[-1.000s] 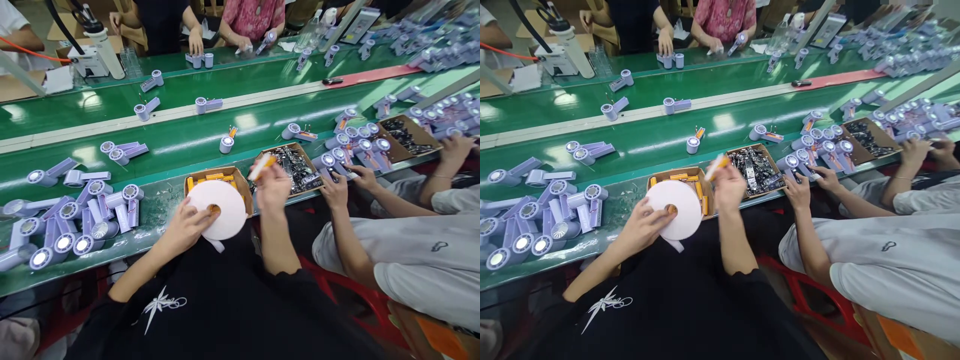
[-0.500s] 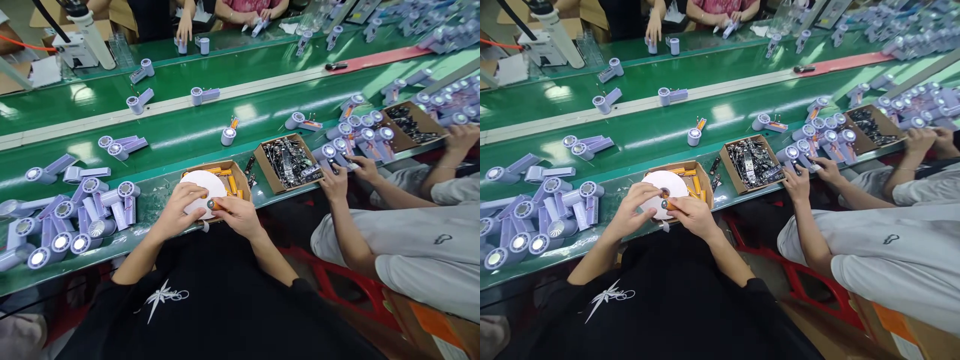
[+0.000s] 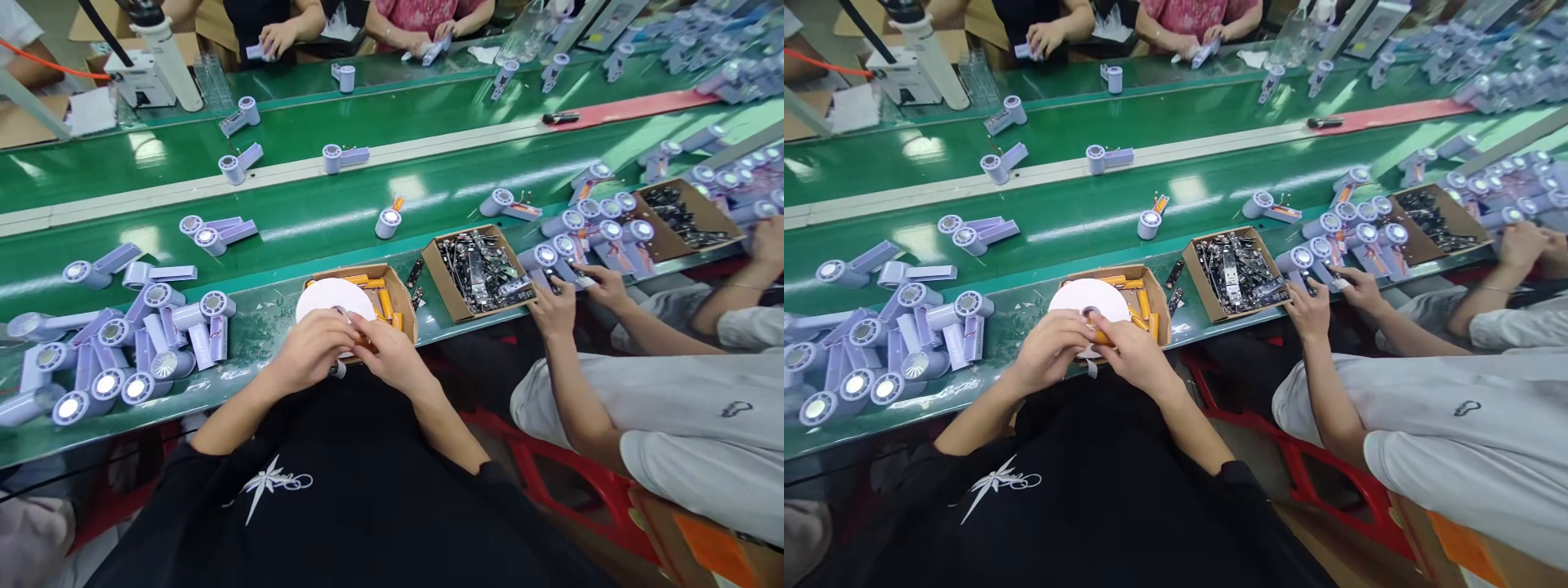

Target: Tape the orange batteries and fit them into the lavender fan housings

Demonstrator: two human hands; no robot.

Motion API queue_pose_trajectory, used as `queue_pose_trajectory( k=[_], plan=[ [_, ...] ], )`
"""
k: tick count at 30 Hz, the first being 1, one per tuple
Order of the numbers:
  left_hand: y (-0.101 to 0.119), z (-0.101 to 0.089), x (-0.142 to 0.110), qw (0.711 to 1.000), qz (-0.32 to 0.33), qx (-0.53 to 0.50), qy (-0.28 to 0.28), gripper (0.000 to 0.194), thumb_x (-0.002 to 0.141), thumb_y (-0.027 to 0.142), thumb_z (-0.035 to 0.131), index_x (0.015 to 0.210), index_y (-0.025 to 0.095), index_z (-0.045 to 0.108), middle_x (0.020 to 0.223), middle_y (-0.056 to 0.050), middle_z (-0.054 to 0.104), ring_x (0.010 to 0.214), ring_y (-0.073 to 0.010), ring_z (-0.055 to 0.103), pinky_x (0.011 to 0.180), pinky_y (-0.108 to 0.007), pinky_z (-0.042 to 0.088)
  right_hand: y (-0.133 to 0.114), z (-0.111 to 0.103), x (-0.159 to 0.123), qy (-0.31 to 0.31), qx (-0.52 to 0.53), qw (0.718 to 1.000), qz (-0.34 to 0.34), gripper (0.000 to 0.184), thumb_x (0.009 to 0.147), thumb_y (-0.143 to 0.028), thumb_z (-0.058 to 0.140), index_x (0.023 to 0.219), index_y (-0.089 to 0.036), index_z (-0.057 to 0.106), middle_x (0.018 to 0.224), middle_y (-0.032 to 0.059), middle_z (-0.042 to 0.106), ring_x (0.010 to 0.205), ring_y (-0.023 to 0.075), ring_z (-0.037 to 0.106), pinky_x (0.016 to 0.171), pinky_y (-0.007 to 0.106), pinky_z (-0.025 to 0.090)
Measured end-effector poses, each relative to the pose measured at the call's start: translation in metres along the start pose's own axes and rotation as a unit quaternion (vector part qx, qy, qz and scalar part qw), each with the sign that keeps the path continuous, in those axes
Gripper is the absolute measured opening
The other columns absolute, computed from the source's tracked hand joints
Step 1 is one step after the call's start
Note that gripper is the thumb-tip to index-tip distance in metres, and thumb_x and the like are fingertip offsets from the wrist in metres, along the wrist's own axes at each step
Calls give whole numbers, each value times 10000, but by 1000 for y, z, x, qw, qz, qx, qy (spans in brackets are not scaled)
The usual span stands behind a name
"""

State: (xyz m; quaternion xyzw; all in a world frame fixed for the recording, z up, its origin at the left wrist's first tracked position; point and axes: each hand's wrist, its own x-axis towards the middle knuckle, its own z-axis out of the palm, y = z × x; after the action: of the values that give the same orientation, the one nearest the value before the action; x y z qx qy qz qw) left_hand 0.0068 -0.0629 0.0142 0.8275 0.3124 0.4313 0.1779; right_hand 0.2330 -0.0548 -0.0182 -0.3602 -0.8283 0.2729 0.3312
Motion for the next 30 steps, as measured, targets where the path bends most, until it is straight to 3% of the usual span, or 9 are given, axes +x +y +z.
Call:
queue_pose_trajectory(
  k=[5, 8, 11, 13, 16, 19, 24, 27, 30],
  plan=[
    [12, -2, 15, 998, -5, -43, -52, 291, 1160, 324, 436, 1109, 249, 713, 1068, -96, 819, 1130, -230, 762, 1099, -468, 602, -14, -1, -1, -107, 41, 992, -45, 82, 1033, -296, 756, 1067, -246, 811, 961, 74, 847, 863, 261, 819, 805, 361, 677],
    [7, -23, 6, 995, -81, -41, -42, 263, 1158, 388, 508, 1125, 227, 714, 1112, -106, 817, 1142, -235, 762, 1081, -442, 607, -13, -6, -3, -93, 130, 987, -11, 177, 1005, -338, 805, 1175, -291, 813, 986, 43, 875, 836, 250, 840, 798, 345, 689],
    [-14, -63, -37, 968, -208, 138, 34, 279, 1127, 440, 586, 1161, 211, 741, 1159, -118, 805, 1134, -267, 743, 1058, -467, 598, -2, -12, -10, -45, 171, 983, 56, 305, 986, -350, 820, 1290, -331, 802, 1081, 36, 892, 857, 263, 866, 853, 388, 719],
    [-30, -90, -81, 902, -306, 294, 77, 306, 1104, 455, 605, 1151, 195, 761, 1174, -147, 790, 1188, -328, 700, 1120, -562, 552, 9, -13, -18, -33, 195, 975, 104, 309, 963, -387, 842, 1266, -335, 812, 1073, 39, 895, 814, 268, 868, 840, 408, 736],
    [-45, -113, -141, 834, -376, 401, 39, 305, 1047, 444, 665, 1140, 182, 791, 1233, -191, 765, 1325, -417, 604, 1209, -693, 449, 23, -10, -28, -12, 246, 955, 164, 350, 934, -471, 866, 1235, -301, 809, 1059, 65, 897, 812, 283, 871, 781, 416, 752],
    [-46, -106, -167, 819, -390, 422, -1, 299, 1032, 450, 681, 1071, 189, 821, 1391, -214, 699, 1456, -472, 488, 1232, -740, 397, 29, -4, -27, 13, 273, 943, 188, 405, 926, -510, 867, 1242, -268, 798, 1047, 78, 896, 887, 295, 877, 790, 421, 755],
    [-46, -82, -140, 844, -363, 389, -67, 329, 1028, 488, 694, 1160, 239, 864, 1585, -182, 573, 1548, -493, 388, 1282, -741, 334, 23, -1, -10, 8, 238, 961, 138, 382, 940, -469, 869, 1271, -288, 808, 1091, 72, 895, 860, 255, 853, 825, 388, 729],
    [-59, -88, -116, 837, -360, 402, -87, 336, 1068, 447, 628, 1259, 292, 856, 1656, -133, 548, 1578, -472, 375, 1322, -740, 269, 19, -2, -5, 4, 241, 965, 103, 395, 959, -481, 854, 1292, -276, 805, 1093, 80, 893, 859, 237, 843, 789, 345, 712],
    [-79, -104, -97, 827, -359, 422, -102, 331, 1075, 431, 599, 1153, 279, 883, 1673, -106, 553, 1610, -500, 330, 1331, -776, 218, 22, -1, -8, 2, 233, 967, 99, 413, 978, -507, 831, 1306, -259, 800, 1097, 91, 890, 907, 240, 845, 825, 346, 713]
  ],
)
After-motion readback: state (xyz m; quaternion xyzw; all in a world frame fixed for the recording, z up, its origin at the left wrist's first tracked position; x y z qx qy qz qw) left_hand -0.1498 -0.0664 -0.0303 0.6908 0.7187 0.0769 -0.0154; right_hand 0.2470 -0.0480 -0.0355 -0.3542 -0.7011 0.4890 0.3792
